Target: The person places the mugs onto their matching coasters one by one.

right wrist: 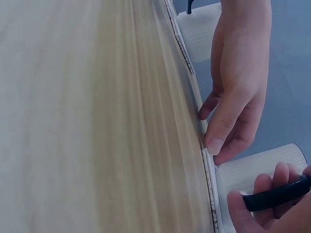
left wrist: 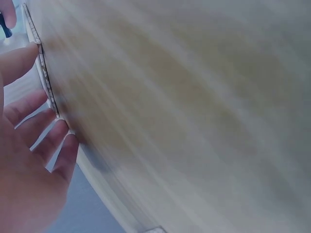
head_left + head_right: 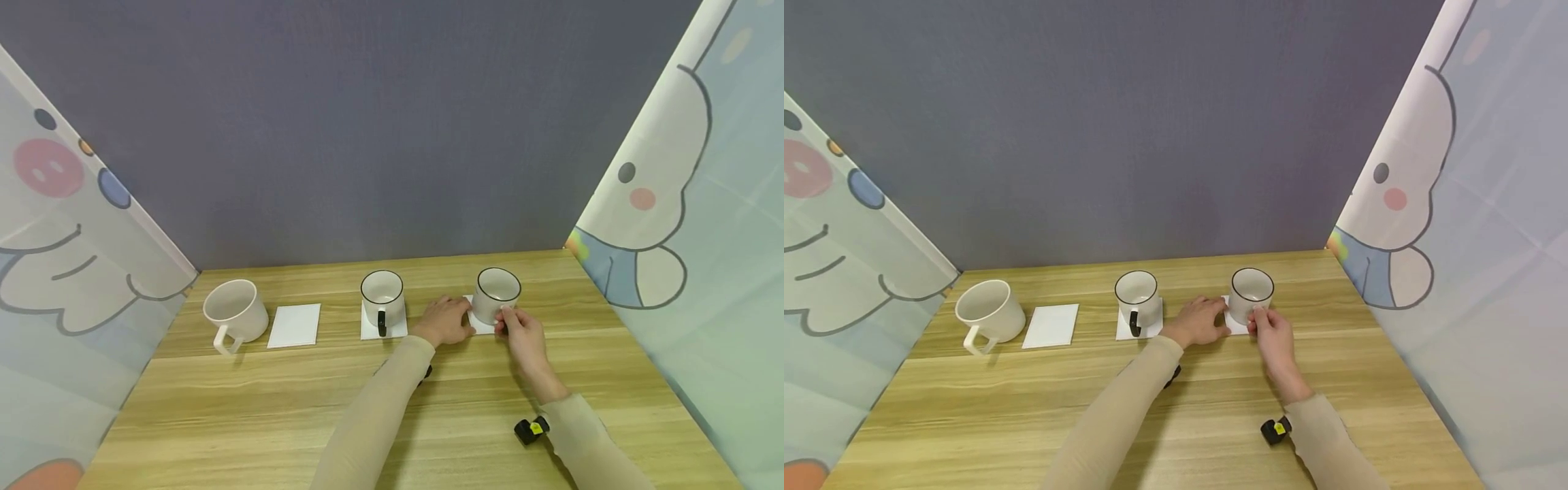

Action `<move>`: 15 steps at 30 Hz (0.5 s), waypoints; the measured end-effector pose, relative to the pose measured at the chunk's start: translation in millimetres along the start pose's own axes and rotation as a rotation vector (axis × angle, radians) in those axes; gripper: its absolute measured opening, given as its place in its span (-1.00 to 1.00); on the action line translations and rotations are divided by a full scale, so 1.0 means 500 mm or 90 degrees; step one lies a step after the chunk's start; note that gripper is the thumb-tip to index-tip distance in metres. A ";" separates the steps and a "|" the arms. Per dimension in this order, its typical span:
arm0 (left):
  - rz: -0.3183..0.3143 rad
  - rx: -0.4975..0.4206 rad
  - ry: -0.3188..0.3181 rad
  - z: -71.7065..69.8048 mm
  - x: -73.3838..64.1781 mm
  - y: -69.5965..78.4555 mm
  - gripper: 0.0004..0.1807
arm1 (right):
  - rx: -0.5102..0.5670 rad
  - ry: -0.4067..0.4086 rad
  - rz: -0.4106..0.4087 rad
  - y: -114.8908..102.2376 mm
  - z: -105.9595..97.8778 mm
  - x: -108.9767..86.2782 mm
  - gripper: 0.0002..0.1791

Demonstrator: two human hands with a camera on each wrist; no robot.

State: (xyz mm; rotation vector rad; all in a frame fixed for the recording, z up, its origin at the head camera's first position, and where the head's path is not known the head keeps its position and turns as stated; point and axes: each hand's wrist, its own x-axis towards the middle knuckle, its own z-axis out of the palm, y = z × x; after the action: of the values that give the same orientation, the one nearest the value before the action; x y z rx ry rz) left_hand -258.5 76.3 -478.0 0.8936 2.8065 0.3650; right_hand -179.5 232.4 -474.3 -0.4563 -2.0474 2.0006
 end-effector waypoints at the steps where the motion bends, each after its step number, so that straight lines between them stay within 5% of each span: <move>1: -0.001 0.002 -0.001 -0.002 -0.001 0.000 -0.46 | -0.003 -0.001 0.000 0.000 0.000 0.000 -0.61; 8: -0.003 0.019 0.003 -0.009 -0.004 0.005 -0.53 | -0.025 -0.016 -0.006 0.000 0.001 -0.002 -0.57; 15: 0.019 0.039 0.022 -0.018 -0.007 0.007 -0.81 | -0.067 -0.030 -0.019 -0.001 -0.008 -0.001 -0.55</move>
State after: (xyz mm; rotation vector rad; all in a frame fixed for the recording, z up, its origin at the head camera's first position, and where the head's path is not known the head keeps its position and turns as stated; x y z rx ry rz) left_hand -255.8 75.4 -468.1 0.9508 2.8533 0.3028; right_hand -177.4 236.1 -473.8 -0.3993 -2.1820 1.9111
